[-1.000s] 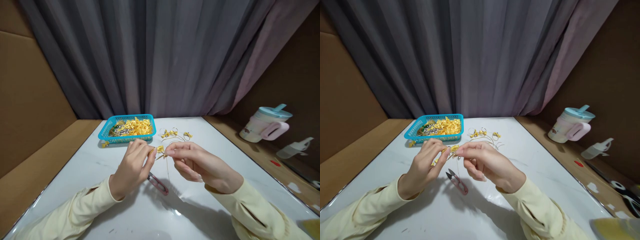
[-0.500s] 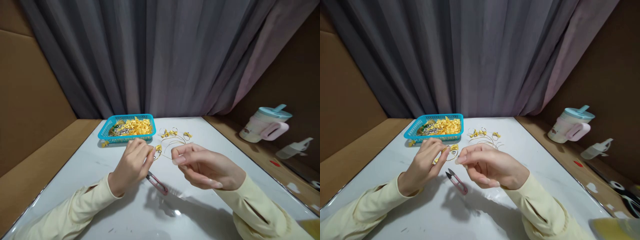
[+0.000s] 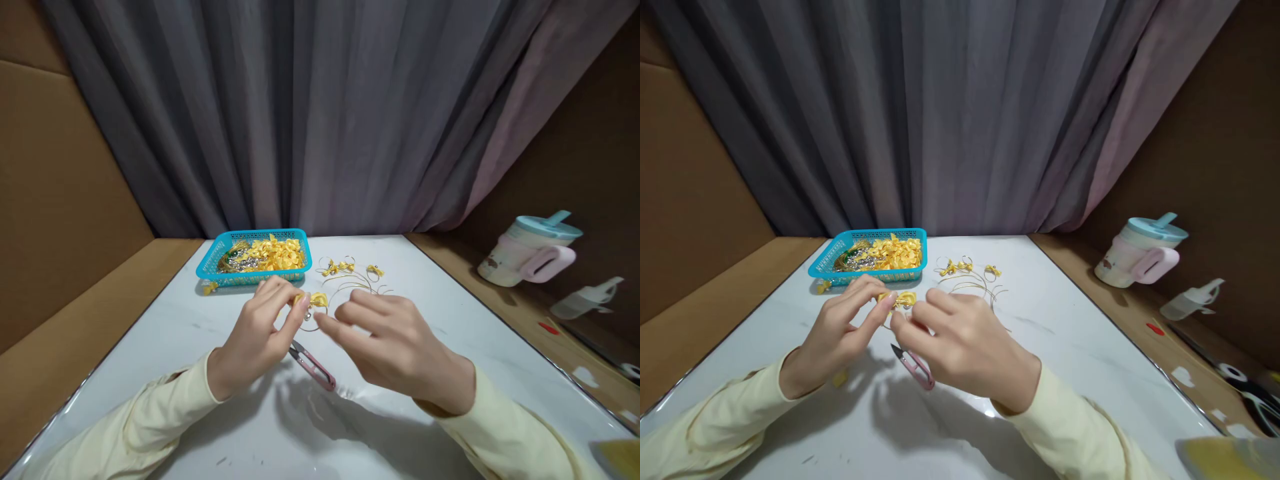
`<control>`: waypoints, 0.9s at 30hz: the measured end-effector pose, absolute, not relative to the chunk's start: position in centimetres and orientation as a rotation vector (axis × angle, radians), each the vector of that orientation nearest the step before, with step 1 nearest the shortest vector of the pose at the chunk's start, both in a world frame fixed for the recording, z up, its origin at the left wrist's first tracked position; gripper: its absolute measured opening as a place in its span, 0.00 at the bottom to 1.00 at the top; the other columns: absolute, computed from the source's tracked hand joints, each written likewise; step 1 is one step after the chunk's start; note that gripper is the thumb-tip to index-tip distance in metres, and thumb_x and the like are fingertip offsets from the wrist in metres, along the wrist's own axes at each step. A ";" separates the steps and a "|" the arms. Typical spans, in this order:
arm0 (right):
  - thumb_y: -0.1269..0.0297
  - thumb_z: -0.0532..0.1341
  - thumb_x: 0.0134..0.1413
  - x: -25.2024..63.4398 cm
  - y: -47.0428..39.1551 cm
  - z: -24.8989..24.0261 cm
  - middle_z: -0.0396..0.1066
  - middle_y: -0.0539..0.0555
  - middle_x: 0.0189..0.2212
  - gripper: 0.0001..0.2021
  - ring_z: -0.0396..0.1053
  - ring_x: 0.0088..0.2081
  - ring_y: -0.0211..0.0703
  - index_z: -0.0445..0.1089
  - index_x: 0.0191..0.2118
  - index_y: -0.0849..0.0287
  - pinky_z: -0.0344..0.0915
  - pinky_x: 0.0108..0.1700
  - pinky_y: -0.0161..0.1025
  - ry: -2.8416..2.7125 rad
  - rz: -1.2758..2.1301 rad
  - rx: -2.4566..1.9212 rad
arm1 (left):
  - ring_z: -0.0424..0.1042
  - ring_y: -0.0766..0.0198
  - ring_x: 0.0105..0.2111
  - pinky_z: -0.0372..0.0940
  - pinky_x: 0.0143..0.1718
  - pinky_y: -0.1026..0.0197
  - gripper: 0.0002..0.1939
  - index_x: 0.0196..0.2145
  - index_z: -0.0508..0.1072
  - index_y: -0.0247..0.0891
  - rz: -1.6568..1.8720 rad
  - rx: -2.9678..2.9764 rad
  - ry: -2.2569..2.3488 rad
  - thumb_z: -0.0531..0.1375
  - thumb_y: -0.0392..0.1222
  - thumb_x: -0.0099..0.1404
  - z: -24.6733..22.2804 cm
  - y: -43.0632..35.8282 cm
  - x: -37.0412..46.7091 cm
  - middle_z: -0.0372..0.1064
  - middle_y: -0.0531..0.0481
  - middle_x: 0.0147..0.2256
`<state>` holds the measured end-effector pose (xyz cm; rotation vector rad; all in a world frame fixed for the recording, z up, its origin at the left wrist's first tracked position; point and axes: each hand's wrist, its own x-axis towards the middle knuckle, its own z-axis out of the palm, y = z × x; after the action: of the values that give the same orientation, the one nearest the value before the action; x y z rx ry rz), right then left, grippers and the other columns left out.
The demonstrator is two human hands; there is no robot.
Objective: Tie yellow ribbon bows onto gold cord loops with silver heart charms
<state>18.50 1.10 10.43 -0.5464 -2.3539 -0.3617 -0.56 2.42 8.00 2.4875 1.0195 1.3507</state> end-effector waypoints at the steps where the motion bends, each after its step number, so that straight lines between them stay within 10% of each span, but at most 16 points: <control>1: 0.76 0.51 0.58 18.3 1.3 10.0 0.66 0.50 0.22 0.10 0.57 0.23 0.36 0.69 0.38 0.64 0.52 0.23 0.36 -2.379 -0.536 -0.481 | 0.63 0.64 0.31 0.59 0.33 0.61 0.07 0.30 0.65 0.36 1.347 2.461 1.024 0.52 0.32 0.66 8.1 2.4 -0.6 0.64 0.52 0.27; 13: 0.77 0.53 0.57 17.3 1.8 8.7 0.68 0.53 0.24 0.09 0.60 0.25 0.38 0.71 0.36 0.69 0.54 0.23 0.37 -2.378 -0.784 -0.368 | 0.62 0.64 0.30 0.59 0.33 0.61 0.08 0.28 0.64 0.36 1.308 2.453 1.019 0.51 0.32 0.66 8.1 2.4 -0.5 0.63 0.52 0.27; 27: 0.67 0.60 0.55 18.0 0.5 11.4 0.71 0.53 0.30 0.04 0.65 0.25 0.33 0.71 0.30 0.59 0.64 0.23 0.32 -1.641 1.026 -0.630 | 0.60 0.63 0.29 0.57 0.32 0.59 0.09 0.29 0.65 0.35 1.280 2.661 0.962 0.50 0.31 0.66 7.7 2.4 -0.3 0.63 0.51 0.25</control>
<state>18.03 0.52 11.36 -0.6299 -1.6407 1.0259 -0.30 2.40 7.74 2.6607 0.9619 1.2801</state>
